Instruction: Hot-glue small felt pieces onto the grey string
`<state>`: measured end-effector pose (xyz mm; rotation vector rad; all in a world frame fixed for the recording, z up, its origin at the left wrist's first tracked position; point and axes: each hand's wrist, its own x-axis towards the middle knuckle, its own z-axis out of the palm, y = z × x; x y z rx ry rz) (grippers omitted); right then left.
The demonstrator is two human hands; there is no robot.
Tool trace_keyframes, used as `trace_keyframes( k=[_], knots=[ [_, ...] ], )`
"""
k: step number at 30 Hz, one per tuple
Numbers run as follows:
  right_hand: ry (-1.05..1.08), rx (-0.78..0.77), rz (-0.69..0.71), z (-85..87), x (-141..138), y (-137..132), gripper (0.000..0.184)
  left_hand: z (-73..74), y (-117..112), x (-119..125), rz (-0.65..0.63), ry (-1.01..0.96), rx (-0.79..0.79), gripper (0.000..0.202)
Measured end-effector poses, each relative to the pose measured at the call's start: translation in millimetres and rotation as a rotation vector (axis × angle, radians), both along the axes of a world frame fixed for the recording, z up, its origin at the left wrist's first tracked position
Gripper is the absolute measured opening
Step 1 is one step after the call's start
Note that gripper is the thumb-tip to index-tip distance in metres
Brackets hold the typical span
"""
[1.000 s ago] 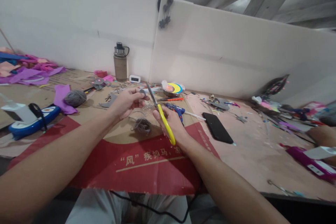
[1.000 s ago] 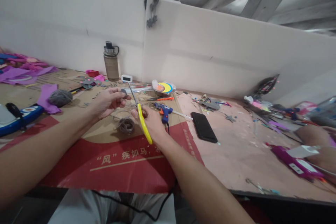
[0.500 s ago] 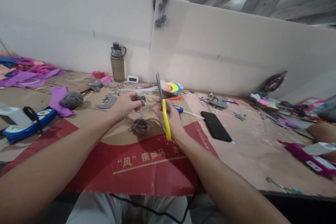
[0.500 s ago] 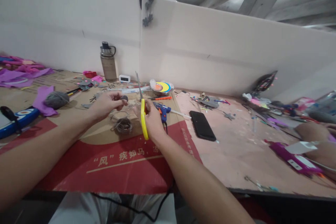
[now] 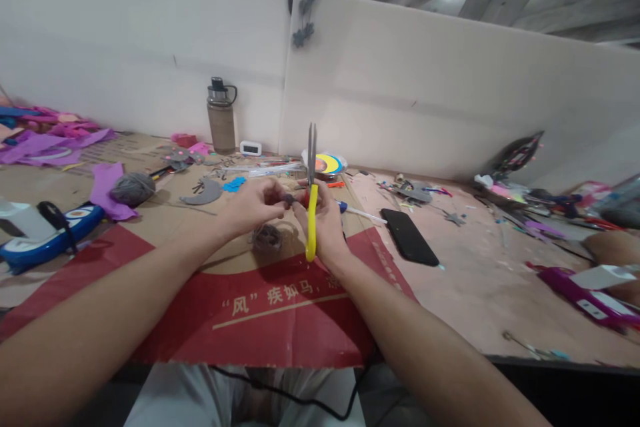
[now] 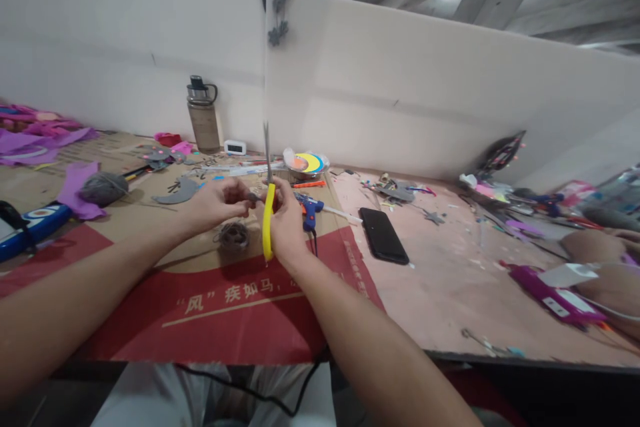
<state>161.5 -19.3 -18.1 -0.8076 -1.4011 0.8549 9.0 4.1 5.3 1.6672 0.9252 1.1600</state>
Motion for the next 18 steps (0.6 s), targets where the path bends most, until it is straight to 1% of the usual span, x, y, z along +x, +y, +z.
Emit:
trace_keyframes(
  k=[1,3,5,9,12,15,18],
  knots=[
    [0.013,-0.028,-0.001,0.7,0,0,0.04,1.5,-1,1,-0.02,-0.009,-0.018,0.013],
    [0.008,-0.088,-0.024,1.4,-1,-1,0.039,2.7,-1,2,-0.055,0.021,-0.002,0.012],
    [-0.009,-0.116,-0.038,1.3,-2,0,0.038,1.5,-1,4,-0.061,-0.027,-0.033,0.014],
    [0.008,-0.094,0.013,2.9,-2,-1,0.037,-1.3,-1,7,-0.065,-0.192,-0.145,0.014],
    [-0.018,-0.081,-0.005,8.4,0,-7,0.036,2.6,-2,5,-0.056,-0.323,-0.211,0.012],
    [-0.097,-0.071,-0.029,13.6,5,-11,0.035,8.9,-2,0,-0.021,-0.442,-0.252,0.014],
    [-0.242,0.0,-0.028,14.0,10,-10,0.031,12.5,0,-5,0.009,-0.519,-0.254,0.015]
  ],
)
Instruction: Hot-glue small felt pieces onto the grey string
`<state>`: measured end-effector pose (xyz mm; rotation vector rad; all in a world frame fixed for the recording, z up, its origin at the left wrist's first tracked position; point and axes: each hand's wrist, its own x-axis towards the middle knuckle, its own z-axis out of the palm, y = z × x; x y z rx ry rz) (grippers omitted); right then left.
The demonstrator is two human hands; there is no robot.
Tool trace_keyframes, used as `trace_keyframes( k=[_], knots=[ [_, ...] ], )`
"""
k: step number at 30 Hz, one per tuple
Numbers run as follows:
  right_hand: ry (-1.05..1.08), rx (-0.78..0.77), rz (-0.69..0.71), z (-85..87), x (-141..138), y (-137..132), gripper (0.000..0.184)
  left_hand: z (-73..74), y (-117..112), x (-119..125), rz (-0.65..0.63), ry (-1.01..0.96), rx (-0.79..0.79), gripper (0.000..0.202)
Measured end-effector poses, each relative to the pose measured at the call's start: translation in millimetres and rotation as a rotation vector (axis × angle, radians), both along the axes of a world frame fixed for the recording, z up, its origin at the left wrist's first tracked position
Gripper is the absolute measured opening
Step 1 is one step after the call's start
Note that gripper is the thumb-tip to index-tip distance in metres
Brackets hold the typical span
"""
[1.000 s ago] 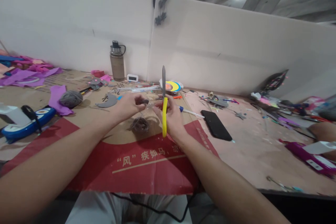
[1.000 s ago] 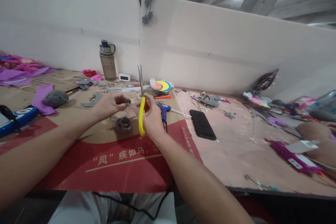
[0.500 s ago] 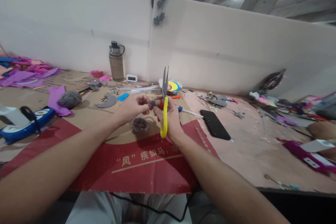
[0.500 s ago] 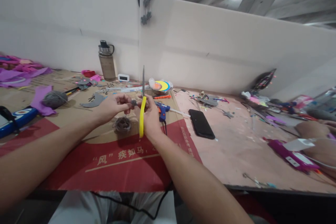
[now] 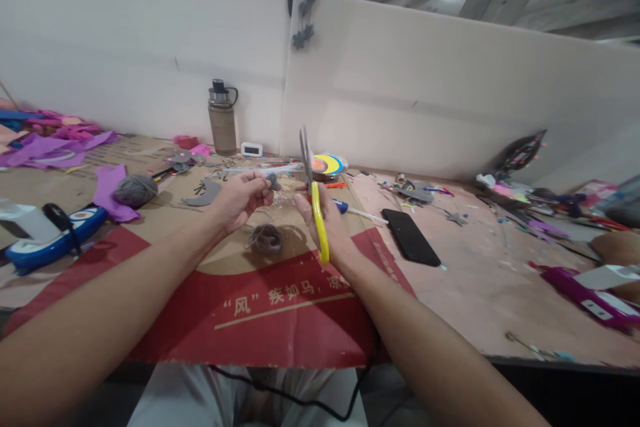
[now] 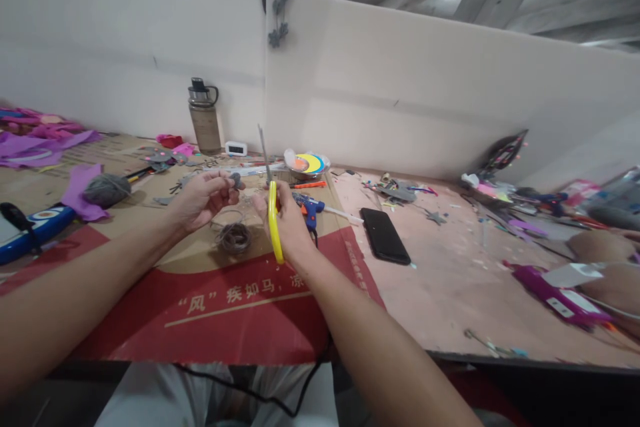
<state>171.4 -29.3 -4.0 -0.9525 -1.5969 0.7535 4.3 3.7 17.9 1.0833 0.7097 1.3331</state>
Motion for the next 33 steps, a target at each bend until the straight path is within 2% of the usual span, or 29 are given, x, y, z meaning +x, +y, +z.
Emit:
trace_keyframes(
  k=[6,11,19,25,33],
  knots=[
    [-0.206,-0.012,0.042,-6.8,5,5,0.032,0.5,2,-5,-0.013,-0.002,0.003,0.011],
    [-0.323,0.007,0.086,-5.1,7,5,0.031,1.2,1,-5,-0.024,-0.016,0.014,0.01],
    [-0.392,0.007,0.089,-5.9,10,5,0.031,0.5,1,-4,-0.012,-0.062,-0.022,0.011],
    [-0.35,0.016,0.059,-5.0,8,3,0.031,0.8,1,-4,-0.017,-0.059,-0.043,0.012],
    [-0.036,-0.061,0.022,-3.9,9,1,0.033,-12.3,3,0,-0.028,-0.008,-0.084,0.013]
  ],
)
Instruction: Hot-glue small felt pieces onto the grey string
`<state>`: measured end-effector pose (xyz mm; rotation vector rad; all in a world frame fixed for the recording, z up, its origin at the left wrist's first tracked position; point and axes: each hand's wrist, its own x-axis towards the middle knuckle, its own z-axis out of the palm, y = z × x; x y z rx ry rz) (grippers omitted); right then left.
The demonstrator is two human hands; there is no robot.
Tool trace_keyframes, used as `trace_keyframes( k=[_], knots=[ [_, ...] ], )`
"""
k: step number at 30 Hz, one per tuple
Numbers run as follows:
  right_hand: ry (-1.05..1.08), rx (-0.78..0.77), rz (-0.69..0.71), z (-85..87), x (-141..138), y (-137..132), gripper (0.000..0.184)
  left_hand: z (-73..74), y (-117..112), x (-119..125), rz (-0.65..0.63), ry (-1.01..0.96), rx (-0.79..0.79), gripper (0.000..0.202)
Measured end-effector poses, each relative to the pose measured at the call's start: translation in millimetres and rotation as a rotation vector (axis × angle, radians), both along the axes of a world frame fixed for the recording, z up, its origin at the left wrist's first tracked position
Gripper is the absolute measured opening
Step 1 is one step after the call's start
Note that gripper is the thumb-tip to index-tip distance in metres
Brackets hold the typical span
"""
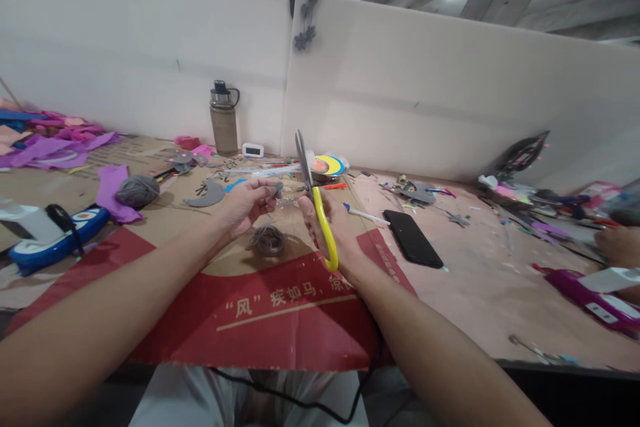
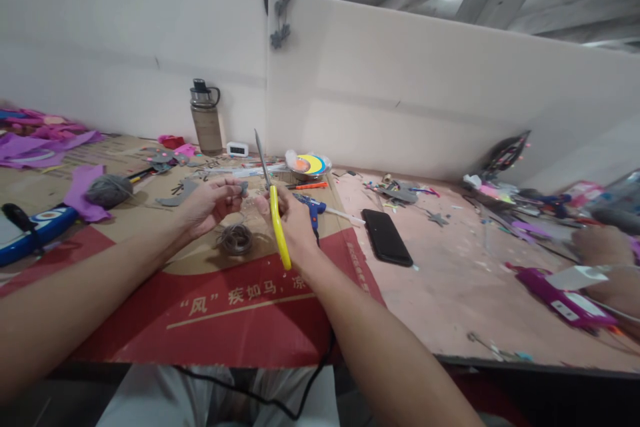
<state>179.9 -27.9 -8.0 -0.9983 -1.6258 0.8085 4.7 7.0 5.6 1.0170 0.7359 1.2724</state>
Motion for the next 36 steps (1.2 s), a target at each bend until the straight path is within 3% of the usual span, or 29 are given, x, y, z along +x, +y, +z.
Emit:
trace_keyframes(
  k=[7,12,23,36],
  knots=[
    [0.021,0.058,0.03,3.6,-0.3,-1.6,0.029,1.5,-0.1,-2.3,0.027,0.021,-0.019,0.012],
    [-0.101,0.154,0.022,2.4,1.2,0.0,0.028,6.5,-1.9,-3.3,0.005,-0.006,-0.027,0.013],
    [-0.383,0.104,0.03,-3.1,2.1,4.5,0.028,5.9,-2.9,-1.8,-0.008,-0.093,-0.033,0.014],
    [-0.363,0.061,0.049,-1.4,1.7,2.9,0.03,7.2,-4.3,-1.5,-0.02,-0.135,-0.001,0.014]
  ],
)
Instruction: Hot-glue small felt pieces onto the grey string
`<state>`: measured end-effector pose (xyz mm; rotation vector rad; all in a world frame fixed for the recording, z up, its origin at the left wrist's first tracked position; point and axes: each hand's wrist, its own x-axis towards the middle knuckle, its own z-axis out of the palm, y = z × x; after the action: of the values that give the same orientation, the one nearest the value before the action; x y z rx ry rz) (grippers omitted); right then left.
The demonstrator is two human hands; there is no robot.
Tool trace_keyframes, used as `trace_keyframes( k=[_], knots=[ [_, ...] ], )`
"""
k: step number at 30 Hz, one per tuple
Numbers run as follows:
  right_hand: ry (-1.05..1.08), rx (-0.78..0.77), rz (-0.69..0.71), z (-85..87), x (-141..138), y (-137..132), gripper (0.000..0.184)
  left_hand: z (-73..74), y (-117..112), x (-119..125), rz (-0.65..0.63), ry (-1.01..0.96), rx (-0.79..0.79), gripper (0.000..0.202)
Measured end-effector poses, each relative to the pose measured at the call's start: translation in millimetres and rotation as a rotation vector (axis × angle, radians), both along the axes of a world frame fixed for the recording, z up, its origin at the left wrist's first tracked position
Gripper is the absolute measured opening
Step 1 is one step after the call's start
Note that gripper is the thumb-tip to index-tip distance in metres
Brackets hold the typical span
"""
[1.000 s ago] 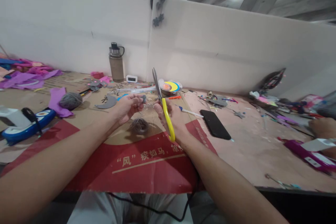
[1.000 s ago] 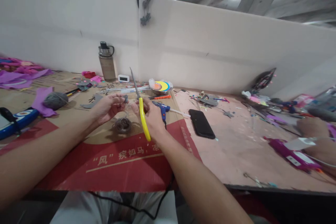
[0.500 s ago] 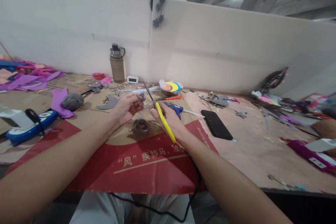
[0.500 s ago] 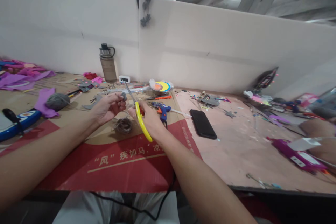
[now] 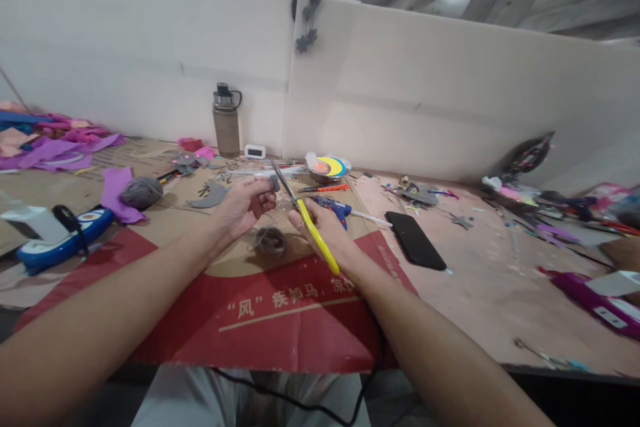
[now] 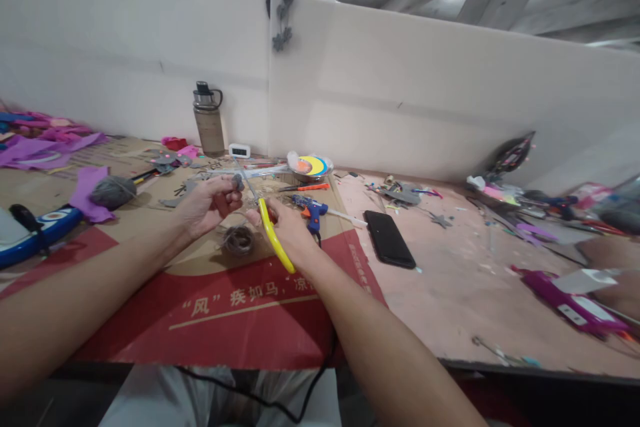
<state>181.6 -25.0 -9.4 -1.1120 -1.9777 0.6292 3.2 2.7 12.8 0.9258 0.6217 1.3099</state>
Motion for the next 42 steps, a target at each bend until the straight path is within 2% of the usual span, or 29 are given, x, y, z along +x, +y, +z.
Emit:
trace_keyframes(
  k=[5,9,12,19,22,26,33,37,42],
  knots=[
    [0.343,-0.038,-0.036,-1.5,-5,-1,0.026,-3.0,0,1,0.01,0.079,-0.004,0.016],
    [0.555,-0.062,-0.112,0.9,-8,-2,0.035,-6.9,-3,5,0.039,0.205,0.091,0.016],
    [0.637,-0.064,-0.083,1.3,-9,-3,0.045,-8.3,-5,6,0.027,0.286,0.144,0.015],
    [0.647,-0.06,-0.045,-0.8,-10,-4,0.047,-11.4,-5,6,0.025,0.454,0.263,0.01],
    [0.63,-0.051,-0.019,-3.2,-10,-3,0.045,-12.6,-9,10,0.02,0.531,0.287,0.017],
    [0.605,-0.028,0.019,-6.9,-12,-1,0.039,-14.0,-14,15,0.058,0.5,0.267,0.028],
    [0.706,-0.077,0.006,-2.0,-15,-6,0.041,-15.2,-15,14,-0.09,0.545,0.233,0.015],
    [0.676,-0.094,-0.014,-0.8,-16,-8,0.043,-14.2,-12,10,-0.018,0.522,0.26,0.014],
    [0.688,-0.094,-0.029,-6.3,-16,-4,0.039,-13.4,-8,8,0.008,0.435,0.236,0.009]
  ],
)
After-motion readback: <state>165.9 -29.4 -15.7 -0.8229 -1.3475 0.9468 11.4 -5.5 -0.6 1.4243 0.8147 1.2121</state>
